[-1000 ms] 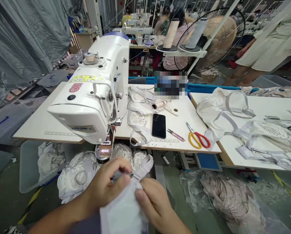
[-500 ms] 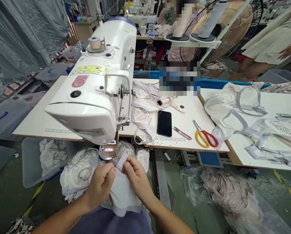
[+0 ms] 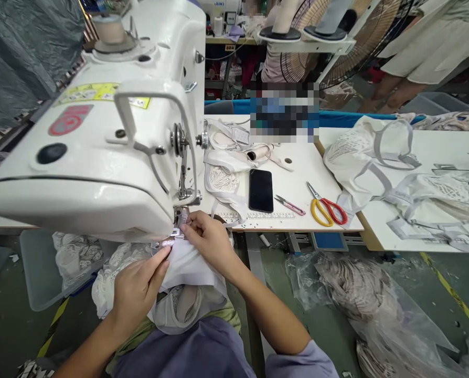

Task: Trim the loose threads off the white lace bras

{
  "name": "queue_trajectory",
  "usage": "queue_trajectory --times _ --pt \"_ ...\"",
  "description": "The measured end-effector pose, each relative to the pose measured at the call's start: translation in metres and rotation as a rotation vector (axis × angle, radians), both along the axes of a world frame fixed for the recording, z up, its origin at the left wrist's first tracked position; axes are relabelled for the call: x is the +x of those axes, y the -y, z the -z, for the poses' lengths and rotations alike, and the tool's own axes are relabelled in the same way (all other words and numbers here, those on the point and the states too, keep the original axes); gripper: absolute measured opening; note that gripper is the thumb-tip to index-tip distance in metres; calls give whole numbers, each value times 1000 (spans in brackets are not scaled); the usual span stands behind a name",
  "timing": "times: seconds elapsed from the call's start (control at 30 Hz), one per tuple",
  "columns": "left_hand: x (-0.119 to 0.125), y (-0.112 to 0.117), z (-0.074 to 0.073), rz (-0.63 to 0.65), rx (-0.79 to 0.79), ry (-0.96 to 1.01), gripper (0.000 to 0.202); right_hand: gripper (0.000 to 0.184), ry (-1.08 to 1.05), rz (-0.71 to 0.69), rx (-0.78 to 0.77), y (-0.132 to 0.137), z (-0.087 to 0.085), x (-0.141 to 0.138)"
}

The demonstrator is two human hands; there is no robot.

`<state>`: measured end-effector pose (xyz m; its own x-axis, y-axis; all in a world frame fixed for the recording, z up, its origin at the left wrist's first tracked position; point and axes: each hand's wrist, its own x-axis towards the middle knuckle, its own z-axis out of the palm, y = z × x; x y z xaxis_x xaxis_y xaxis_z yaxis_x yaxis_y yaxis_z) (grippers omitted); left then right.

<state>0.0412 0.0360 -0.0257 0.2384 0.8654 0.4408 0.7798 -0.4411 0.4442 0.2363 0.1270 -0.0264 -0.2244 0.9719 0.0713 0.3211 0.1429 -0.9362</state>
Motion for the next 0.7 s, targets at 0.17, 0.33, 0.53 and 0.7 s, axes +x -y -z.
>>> queue_trajectory --times 0.17,0.33,0.53,0.7 --pt "0 -6 -6 -43 31 -102 23 15 92 41 128 -7 -8 -7" --pt "-2 -12 -15 -69 1 -133 25 20 143 31 173 -13 -10 -10" --pt "-1 -15 -17 -76 -11 -158 25 25 174 -11 186 -14 -18 -7" --pt "-2 -16 -16 -78 18 -167 25 20 119 -22 180 -13 -23 -7"
